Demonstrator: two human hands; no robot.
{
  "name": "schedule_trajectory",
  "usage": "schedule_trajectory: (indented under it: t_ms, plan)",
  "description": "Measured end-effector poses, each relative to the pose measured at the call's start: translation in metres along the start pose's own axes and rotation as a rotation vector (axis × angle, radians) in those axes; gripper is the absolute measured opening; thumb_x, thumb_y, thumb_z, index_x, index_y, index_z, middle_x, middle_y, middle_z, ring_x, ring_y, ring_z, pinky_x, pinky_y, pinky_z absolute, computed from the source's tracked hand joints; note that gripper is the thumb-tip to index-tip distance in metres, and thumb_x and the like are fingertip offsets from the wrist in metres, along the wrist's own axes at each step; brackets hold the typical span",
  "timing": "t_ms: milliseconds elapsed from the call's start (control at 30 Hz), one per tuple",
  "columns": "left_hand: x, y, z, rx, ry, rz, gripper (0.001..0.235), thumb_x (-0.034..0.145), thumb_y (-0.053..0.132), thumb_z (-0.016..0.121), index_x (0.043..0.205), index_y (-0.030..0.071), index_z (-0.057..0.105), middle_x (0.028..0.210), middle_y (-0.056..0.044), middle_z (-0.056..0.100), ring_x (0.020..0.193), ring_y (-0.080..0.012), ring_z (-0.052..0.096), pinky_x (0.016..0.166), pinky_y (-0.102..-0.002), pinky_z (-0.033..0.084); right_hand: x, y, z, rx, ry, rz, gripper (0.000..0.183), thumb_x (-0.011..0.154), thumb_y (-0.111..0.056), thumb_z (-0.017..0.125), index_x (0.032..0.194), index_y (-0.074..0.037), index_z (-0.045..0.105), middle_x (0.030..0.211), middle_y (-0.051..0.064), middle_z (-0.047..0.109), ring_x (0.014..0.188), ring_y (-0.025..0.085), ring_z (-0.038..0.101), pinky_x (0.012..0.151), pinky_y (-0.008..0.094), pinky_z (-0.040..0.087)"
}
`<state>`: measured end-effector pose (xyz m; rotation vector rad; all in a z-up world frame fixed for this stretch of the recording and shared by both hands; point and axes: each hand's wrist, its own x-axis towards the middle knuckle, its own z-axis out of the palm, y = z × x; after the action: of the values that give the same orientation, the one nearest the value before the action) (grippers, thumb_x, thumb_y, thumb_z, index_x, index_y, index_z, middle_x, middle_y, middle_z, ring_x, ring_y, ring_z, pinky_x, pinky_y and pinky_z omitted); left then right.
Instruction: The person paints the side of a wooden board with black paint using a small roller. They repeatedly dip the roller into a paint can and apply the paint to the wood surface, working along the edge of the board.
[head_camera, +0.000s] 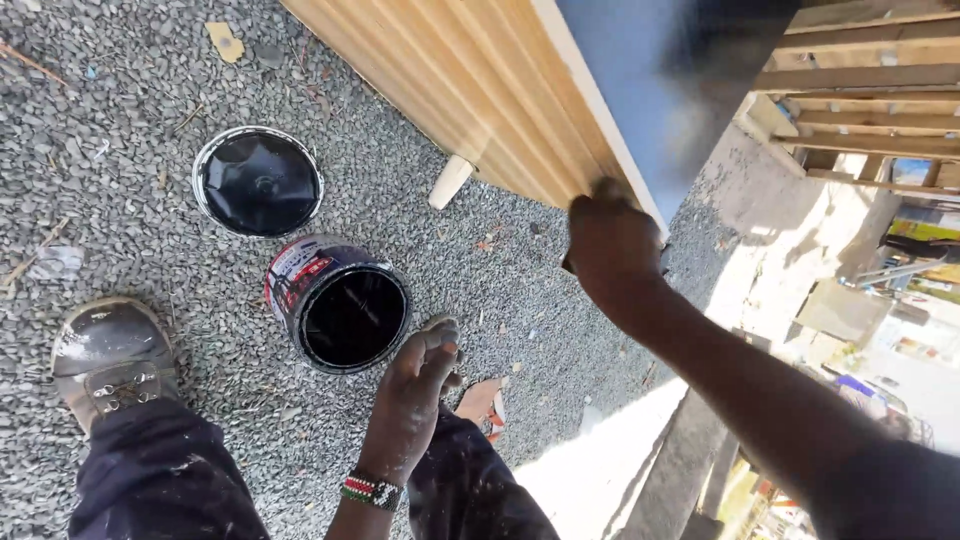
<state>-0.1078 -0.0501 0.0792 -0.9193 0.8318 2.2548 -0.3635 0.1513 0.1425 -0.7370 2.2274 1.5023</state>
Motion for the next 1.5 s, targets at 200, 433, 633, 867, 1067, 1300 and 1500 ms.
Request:
schedule_trajectory:
  t_ms: [200, 433, 633, 867, 1067, 1300, 1500]
  plan:
    - [0.003, -0.005, 0.007, 0.094, 0.039, -0.191, 0.061, 0.1, 0.052, 0.069, 0.146, 0.013, 0.08, 0.144, -0.01, 0.087, 0.1, -0.0239, 0.083, 0.091, -0.038, 0.065, -0.062, 0.011, 0.048, 0.773, 0.391, 0.289, 0.039, 0.112, -0.007, 0.077, 0.147, -0.019, 0.088, 0.12, 0.016, 0.074, 0.072, 0.034, 0.075, 0.047, 0.047, 0.058]
    - [0.017, -0.027, 0.024, 0.117, 0.003, -0.202, 0.046, 0.104, 0.043, 0.068, 0.137, 0.014, 0.081, 0.172, -0.008, 0.077, 0.091, -0.023, 0.084, 0.096, -0.042, 0.07, -0.056, -0.045, 0.125, 2.289, 0.611, 0.924, 0.028, 0.111, 0.001, 0.072, 0.137, -0.007, 0.081, 0.123, 0.012, 0.081, 0.085, 0.021, 0.078, 0.064, 0.034, 0.069]
    - [0.025, -0.037, 0.033, 0.16, 0.007, -0.244, 0.051, 0.104, 0.047, 0.069, 0.14, 0.013, 0.081, 0.15, -0.01, 0.085, 0.094, -0.0246, 0.085, 0.093, -0.039, 0.069, -0.06, -0.021, 0.096, 2.569, 0.43, 0.989, 0.022, 0.105, -0.003, 0.076, 0.126, -0.006, 0.081, 0.089, 0.007, 0.077, 0.068, 0.016, 0.069, 0.055, 0.028, 0.053]
    - [0.036, -0.051, 0.039, 0.153, 0.018, -0.221, 0.051, 0.106, 0.045, 0.068, 0.14, 0.009, 0.083, 0.145, -0.008, 0.085, 0.09, -0.0232, 0.085, 0.089, -0.036, 0.071, -0.049, -0.005, 0.026, 1.129, 0.595, 0.563, 0.008, 0.103, -0.01, 0.083, 0.108, -0.013, 0.088, 0.09, 0.002, 0.072, 0.073, 0.019, 0.058, 0.063, 0.04, 0.043]
    - [0.043, -0.03, 0.03, 0.176, 0.095, -0.223, 0.047, 0.108, 0.042, 0.066, 0.138, 0.01, 0.084, 0.126, -0.012, 0.092, 0.092, -0.0236, 0.085, 0.092, -0.041, 0.065, -0.103, -0.054, -0.029, 1.305, 0.171, 0.153, 0.014, 0.113, -0.011, 0.078, 0.124, -0.007, 0.087, 0.095, 0.009, 0.082, 0.063, 0.019, 0.075, 0.048, 0.037, 0.062]
    - [0.049, -0.023, 0.04, 0.226, 0.122, -0.224, 0.048, 0.107, 0.043, 0.065, 0.137, 0.011, 0.083, 0.118, -0.007, 0.093, 0.087, -0.0206, 0.084, 0.091, -0.042, 0.063, -0.119, -0.011, 0.036, 1.439, 0.491, 0.591, 0.025, 0.113, -0.006, 0.079, 0.137, -0.002, 0.087, 0.121, 0.015, 0.078, 0.099, 0.026, 0.079, 0.086, 0.04, 0.064]
    - [0.056, -0.032, 0.034, 0.251, 0.148, -0.256, 0.047, 0.105, 0.044, 0.071, 0.136, 0.012, 0.084, 0.123, -0.008, 0.093, 0.091, -0.0227, 0.085, 0.096, -0.046, 0.064, -0.119, -0.035, 0.031, 1.548, 0.592, 0.453, 0.019, 0.12, 0.001, 0.063, 0.108, -0.004, 0.076, 0.111, 0.013, 0.072, 0.105, 0.034, 0.069, 0.089, 0.047, 0.053]
